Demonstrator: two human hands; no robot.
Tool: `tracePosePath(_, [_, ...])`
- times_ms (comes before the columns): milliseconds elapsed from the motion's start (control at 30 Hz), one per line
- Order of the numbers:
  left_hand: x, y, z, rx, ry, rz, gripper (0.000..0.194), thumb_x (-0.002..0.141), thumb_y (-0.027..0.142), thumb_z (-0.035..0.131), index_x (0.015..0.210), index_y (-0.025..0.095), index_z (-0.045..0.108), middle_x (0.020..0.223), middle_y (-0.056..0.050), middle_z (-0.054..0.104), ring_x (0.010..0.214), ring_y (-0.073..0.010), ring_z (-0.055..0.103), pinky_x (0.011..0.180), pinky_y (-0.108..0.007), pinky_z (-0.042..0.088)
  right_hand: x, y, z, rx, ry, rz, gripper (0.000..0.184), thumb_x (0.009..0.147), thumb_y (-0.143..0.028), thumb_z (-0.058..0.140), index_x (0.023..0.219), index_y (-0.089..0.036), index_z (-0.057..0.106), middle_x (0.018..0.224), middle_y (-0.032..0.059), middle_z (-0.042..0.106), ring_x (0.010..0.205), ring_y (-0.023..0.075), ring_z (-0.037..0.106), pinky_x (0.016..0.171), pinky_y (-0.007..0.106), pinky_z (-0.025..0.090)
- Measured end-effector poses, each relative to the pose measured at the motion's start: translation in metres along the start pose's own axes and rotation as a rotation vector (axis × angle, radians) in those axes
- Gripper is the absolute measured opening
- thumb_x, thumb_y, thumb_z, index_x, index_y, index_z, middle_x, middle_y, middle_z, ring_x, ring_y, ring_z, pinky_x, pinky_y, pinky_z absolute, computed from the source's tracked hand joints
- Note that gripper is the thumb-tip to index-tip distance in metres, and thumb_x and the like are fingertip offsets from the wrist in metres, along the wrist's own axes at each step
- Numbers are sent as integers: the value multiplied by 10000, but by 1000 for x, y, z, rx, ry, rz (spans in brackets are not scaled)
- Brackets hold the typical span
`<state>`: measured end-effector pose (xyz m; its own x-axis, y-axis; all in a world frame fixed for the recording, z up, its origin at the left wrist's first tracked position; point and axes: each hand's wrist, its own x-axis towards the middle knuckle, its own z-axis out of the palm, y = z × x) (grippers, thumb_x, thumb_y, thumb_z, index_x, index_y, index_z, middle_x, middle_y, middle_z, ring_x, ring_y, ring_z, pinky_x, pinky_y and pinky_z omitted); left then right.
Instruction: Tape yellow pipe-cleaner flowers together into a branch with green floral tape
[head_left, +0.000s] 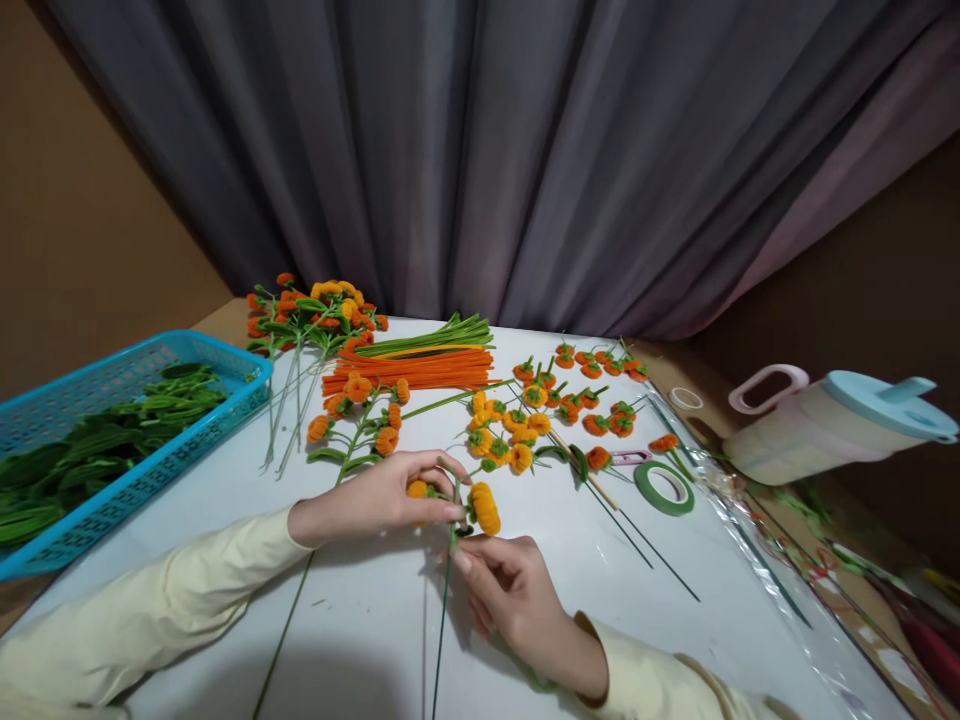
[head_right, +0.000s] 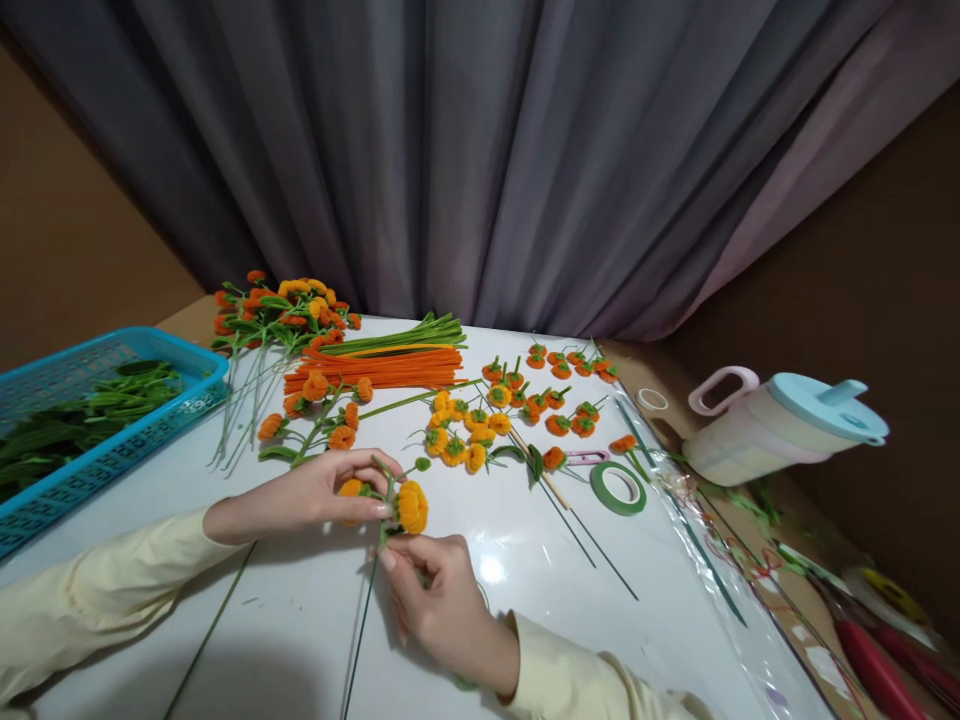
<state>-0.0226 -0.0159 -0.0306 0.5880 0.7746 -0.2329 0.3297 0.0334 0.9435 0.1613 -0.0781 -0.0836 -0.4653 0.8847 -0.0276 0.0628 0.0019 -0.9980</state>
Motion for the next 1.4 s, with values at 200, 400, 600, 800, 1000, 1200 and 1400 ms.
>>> tracePosePath(200, [1,5,0,28,50,37,290,817,395,570,983,163,619,807,-7,640,704,-138,548,631,-225,422,2,-4,1,21,-7,16,452,889,-503,464,570,-186,417,367,-67,347,309,66,327,333,193,258])
tracePosePath(400, [6,0,1,-66,159,60,419,880,477,447,680,147,611,697,-29,642,683,-156,592,683,-256,466,1,-3,2,22,-15,17,438,902,-477,457,579,-184,417,375,-66,353,314,65,332,336,189,259])
tracePosePath(600, [6,0,-1,-85,175,10,379,846,451,520,651,148,638,652,-25,641,619,-150,590,621,-251,471,1,-3,1,9,-5,11,425,904,-456,461,586,-175,436,374,-65,358,319,63,333,343,186,263])
tracePosePath(800, [5,-1,-7,-369,72,-102,263,812,380,591,810,135,686,725,-36,686,594,-138,613,606,-246,476,0,-2,1,59,-6,18,399,894,-435,489,602,-163,466,382,-68,365,320,58,334,337,178,261])
tracePosePath(1000, [7,10,-17,-246,-1,-120,237,807,303,581,931,135,692,773,-34,714,721,-153,648,700,-240,483,-2,-2,1,66,-27,13,407,905,-400,479,571,-174,422,385,-73,350,324,54,328,343,177,260])
tracePosePath(1200, [17,26,-18,-63,-35,-106,169,756,267,611,772,131,710,682,-6,684,626,-122,607,588,-192,461,-3,-3,0,-37,-40,-11,412,923,-359,456,561,-167,421,394,-68,353,342,50,323,369,187,247])
tracePosePath(1400, [17,26,-12,128,-9,-58,278,781,366,602,727,111,698,578,10,623,510,-88,521,447,-157,373,-3,0,2,-59,-39,-27,392,942,-360,427,612,-153,479,401,-72,363,349,50,320,393,192,259])
